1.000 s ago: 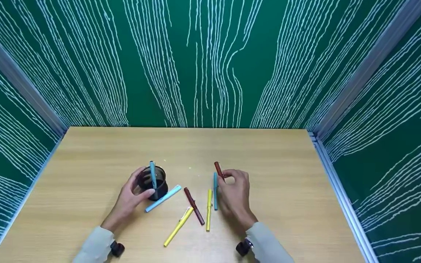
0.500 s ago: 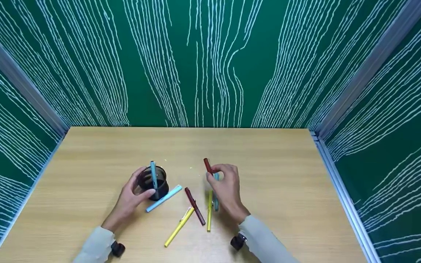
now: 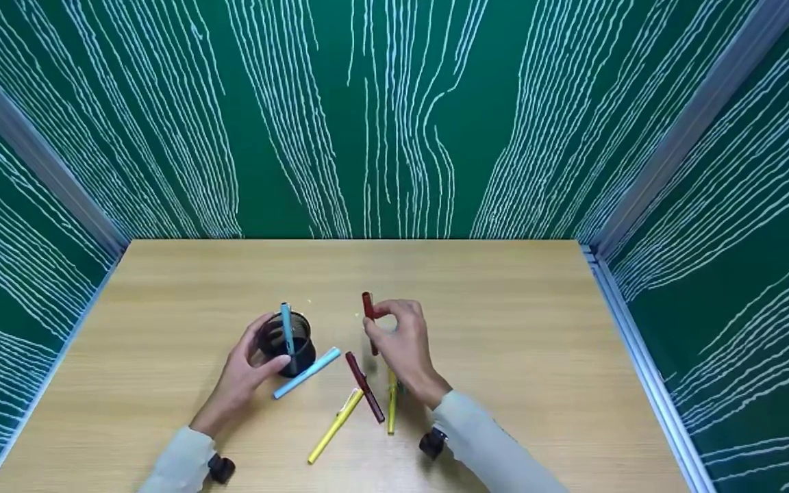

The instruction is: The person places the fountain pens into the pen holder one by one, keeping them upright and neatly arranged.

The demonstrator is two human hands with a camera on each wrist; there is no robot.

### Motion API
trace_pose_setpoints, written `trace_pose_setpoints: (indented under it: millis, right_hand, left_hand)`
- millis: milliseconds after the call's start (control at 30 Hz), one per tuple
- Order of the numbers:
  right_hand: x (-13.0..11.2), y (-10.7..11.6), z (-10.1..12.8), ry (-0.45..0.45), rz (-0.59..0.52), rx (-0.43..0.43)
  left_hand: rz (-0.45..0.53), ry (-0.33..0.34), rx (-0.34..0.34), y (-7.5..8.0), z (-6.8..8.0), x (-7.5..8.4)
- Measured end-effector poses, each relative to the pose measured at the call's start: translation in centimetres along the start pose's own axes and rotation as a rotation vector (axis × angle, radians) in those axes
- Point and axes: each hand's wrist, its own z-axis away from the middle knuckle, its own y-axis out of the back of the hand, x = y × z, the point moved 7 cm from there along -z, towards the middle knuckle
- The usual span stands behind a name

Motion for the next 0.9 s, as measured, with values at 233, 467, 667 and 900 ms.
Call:
trace_pose_setpoints:
  millis: [233,467,667,900]
  right_hand:
    - [-1.5,-1.3,-0.4,0.031,-0.006,-0.028]
    - [-3.1,-2.3,-0.9,0.066,-0.006,-0.055]
    - [-4.2,-3.3,-1.2,0.091,-0.007,-0.077]
    - [-5.7,-4.1,-1.7,0.14,0.0,-0.066]
  left_hand:
    - [-0.049,0.005,-0.005,0.0,0.1,-0.1]
    - [-0.054,0.011,0.006,0.0,0.0,-0.1]
    - [-0.049,0.013,0.012,0.1,0.1,0.0]
    - [-0.059,0.013,0.011,0.0,0.0,0.2]
